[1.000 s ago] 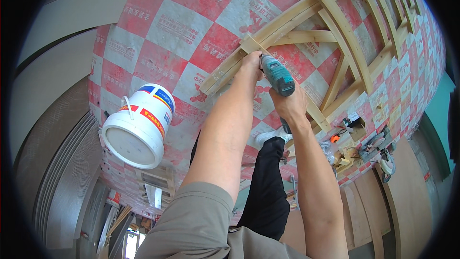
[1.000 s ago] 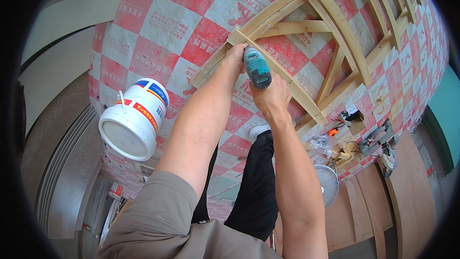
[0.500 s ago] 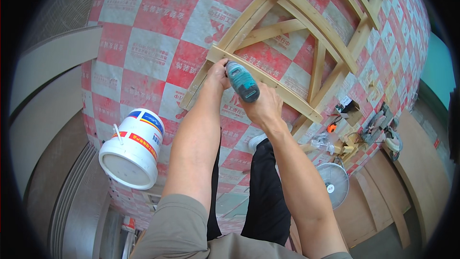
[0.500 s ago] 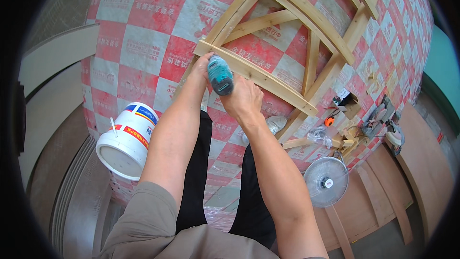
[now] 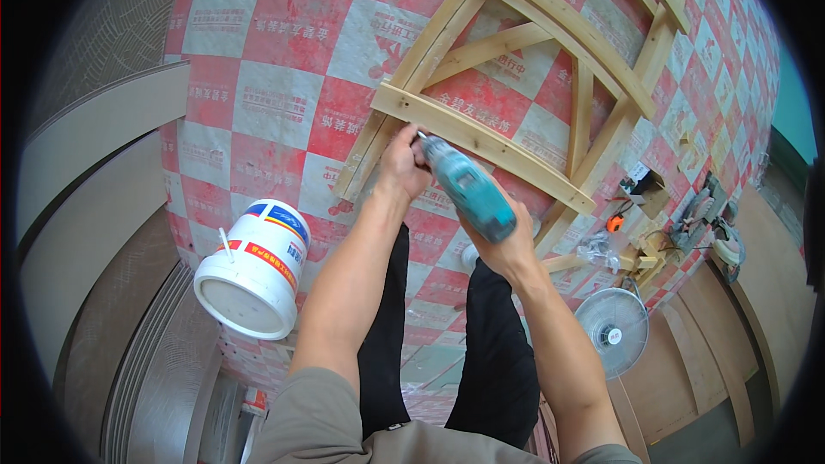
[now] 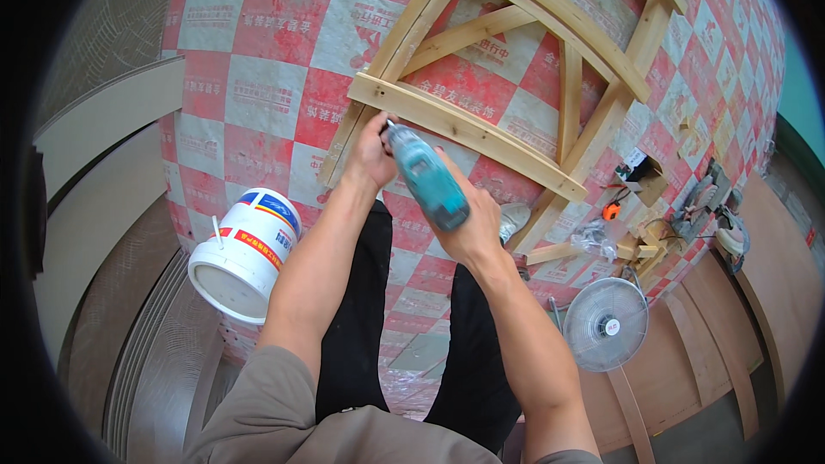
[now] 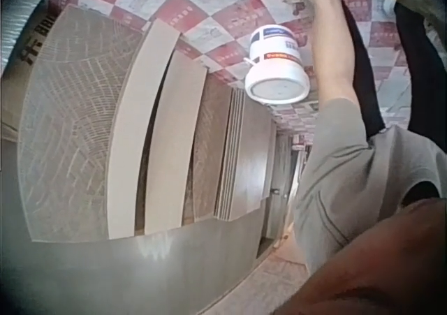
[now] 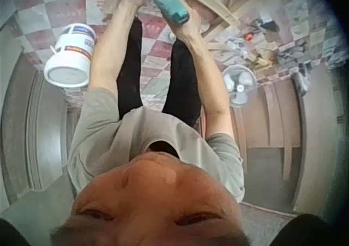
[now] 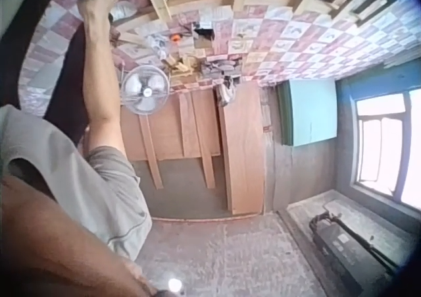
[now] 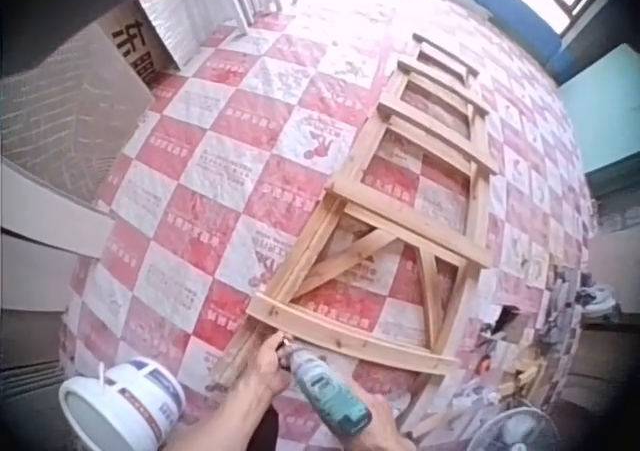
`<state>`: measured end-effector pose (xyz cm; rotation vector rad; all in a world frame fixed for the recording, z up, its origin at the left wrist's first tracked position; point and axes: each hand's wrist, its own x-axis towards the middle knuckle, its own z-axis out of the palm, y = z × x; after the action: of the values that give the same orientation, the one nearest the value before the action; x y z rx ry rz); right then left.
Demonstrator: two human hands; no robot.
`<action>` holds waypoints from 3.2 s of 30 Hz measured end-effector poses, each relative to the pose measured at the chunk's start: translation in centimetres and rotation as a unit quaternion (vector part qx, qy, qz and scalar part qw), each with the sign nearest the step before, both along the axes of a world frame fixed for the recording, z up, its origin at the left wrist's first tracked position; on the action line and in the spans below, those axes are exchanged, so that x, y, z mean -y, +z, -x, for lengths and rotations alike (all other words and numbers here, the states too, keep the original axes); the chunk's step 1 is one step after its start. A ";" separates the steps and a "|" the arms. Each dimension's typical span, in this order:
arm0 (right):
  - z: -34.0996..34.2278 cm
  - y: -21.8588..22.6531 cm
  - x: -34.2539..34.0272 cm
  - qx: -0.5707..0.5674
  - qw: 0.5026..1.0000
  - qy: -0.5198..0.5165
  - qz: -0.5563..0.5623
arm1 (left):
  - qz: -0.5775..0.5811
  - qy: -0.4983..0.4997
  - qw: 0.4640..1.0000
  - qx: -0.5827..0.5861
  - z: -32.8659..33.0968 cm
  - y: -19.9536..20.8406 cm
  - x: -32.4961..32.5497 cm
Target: Assembling a wooden frame by drilling screws into wooden planks using an electric drill.
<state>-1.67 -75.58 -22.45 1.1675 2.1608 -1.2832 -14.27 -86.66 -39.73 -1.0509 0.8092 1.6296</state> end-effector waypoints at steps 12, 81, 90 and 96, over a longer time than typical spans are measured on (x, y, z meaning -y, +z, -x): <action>-11.3 -3.4 2.7 -0.192 0.978 -0.067 0.035 | 0.417 -0.682 0.430 -0.421 4.2 -0.4 3.8; -3.8 1.1 2.0 -0.046 0.998 -0.038 -0.005 | 0.026 -0.175 0.984 -0.022 -2.3 16.5 3.9; 1.3 0.9 1.4 0.000 1.000 0.015 -0.017 | 0.013 -0.208 0.970 -0.123 -1.4 18.9 2.5; 2.3 1.1 1.2 0.017 0.999 0.047 -0.020 | -0.009 -0.204 0.961 -0.185 -1.2 18.4 1.9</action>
<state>-3.96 -76.80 -21.37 1.0816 2.1975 -1.1774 -13.12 -88.53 -21.35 -0.5177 1.1696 1.4835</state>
